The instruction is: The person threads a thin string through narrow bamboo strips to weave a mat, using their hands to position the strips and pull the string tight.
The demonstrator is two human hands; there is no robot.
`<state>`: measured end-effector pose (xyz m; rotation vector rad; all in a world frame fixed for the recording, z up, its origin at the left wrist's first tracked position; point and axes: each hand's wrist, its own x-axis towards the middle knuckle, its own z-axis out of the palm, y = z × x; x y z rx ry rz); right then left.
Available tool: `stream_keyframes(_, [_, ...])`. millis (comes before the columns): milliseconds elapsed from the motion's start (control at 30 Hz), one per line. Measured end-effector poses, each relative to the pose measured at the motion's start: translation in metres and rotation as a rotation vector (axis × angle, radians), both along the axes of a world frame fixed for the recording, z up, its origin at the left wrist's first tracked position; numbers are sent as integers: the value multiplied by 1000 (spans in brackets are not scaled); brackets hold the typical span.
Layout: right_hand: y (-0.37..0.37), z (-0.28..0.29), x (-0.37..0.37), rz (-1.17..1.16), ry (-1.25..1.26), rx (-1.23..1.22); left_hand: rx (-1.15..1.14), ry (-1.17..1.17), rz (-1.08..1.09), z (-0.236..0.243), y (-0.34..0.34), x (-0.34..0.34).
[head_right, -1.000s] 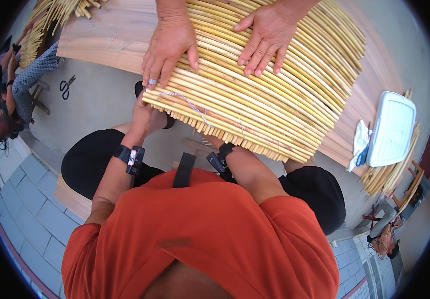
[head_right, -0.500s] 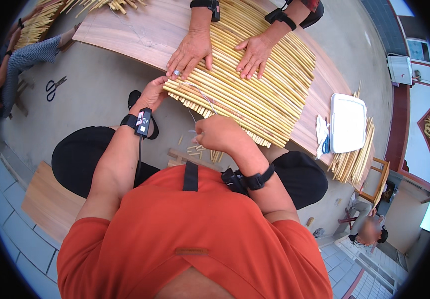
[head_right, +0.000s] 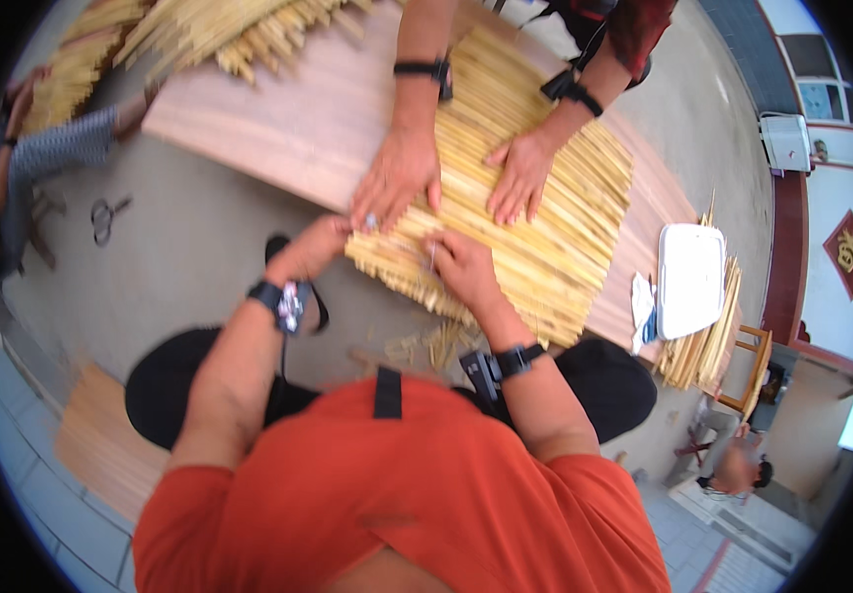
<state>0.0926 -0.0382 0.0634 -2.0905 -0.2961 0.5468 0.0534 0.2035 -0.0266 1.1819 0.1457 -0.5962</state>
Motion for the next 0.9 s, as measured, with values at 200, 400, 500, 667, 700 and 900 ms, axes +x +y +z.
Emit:
stream_keyframes(200, [7,5,14,-47,77,127,102,20,167,2,-17,-6])
stream_keyframes(400, [4,-5,10,65,-190,79,346,-359,528,-18,-39,-34])
stream_keyframes(500, [18,33,7,78,-236,74,441,-390,516,-8,-37,-36])
stream_keyframes(667, [42,62,-8,476,-267,241,-592,463,997,-11,-44,-50])
stream_keyframes(700, [42,62,-12,512,-263,233,-642,588,965,-22,-55,-57])
stream_keyframes(900, [46,70,-17,494,-308,215,-802,501,868,3,-104,-64])
